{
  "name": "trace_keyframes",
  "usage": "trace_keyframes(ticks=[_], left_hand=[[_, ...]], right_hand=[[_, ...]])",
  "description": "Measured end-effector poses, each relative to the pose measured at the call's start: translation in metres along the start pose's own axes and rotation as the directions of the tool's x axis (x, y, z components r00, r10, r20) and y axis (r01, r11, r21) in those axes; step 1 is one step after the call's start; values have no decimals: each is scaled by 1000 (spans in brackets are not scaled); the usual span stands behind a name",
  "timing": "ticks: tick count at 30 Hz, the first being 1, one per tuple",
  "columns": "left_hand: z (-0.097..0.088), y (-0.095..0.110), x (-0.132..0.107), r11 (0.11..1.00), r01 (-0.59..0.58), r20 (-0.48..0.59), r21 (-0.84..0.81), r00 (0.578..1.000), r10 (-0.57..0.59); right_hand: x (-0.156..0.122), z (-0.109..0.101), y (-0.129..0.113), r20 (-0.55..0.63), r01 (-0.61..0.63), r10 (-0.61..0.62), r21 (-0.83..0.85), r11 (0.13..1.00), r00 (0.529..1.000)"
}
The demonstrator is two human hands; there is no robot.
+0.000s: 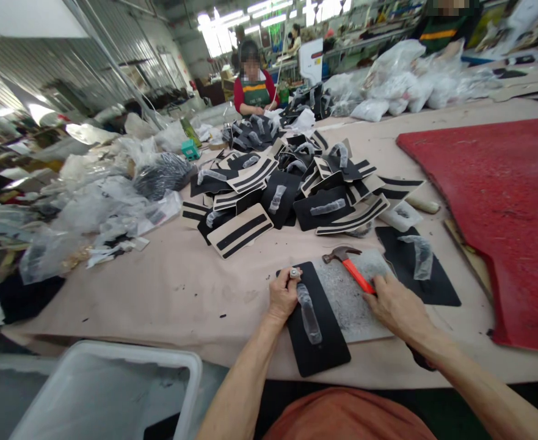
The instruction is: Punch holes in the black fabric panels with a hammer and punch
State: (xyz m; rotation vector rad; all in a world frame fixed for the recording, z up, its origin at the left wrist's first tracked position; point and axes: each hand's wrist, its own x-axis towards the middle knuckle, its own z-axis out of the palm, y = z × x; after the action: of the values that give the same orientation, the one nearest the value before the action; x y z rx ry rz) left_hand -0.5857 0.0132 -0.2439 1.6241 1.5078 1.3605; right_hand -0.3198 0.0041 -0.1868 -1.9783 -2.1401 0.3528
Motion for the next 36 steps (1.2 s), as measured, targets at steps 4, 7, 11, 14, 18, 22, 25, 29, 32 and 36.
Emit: trace_keyframes(ticks=[4,7,11,14,18,22,25,29,32,36], left_hand=[[2,-4,1,1000,-10,9,-18,1000,11],[3,-4,2,999,-16,8,-33,1000,17],[3,-4,2,1000,-17,13,-19,1000,17],[3,-4,2,1000,-15,16,-24,1000,15],[3,-2,2,1000,-9,20,1,1000,9],[4,-4,1,1000,-3,29,-2,1000,3],[5,-5,1,999,-2,24,-33,1000,3],[3,-5,1,1000,-3,44,-2,999,3],[3,-6,-1,1000,-12,34,18,999,11],[4,-7,-1,1000,-4,32,-18,999,4]], right_hand=[[10,-10,5,428,-360,162,437,824,889],[12,-22,-16,629,-554,97,589,589,771],[6,-50,-52,470,-423,60,724,545,881],[2,-63,-69,16,63,-92,608,791,996],[5,-61,-70,-20,347,-349,177,921,937],[7,-83,-74,55,437,-441,75,897,896],[7,-105,-85,-266,410,-346,242,879,900],[3,-77,-73,-285,427,-359,230,874,889],[1,-37,-37,139,410,-411,34,911,901],[-1,-22,-6,244,283,-281,28,959,928]])
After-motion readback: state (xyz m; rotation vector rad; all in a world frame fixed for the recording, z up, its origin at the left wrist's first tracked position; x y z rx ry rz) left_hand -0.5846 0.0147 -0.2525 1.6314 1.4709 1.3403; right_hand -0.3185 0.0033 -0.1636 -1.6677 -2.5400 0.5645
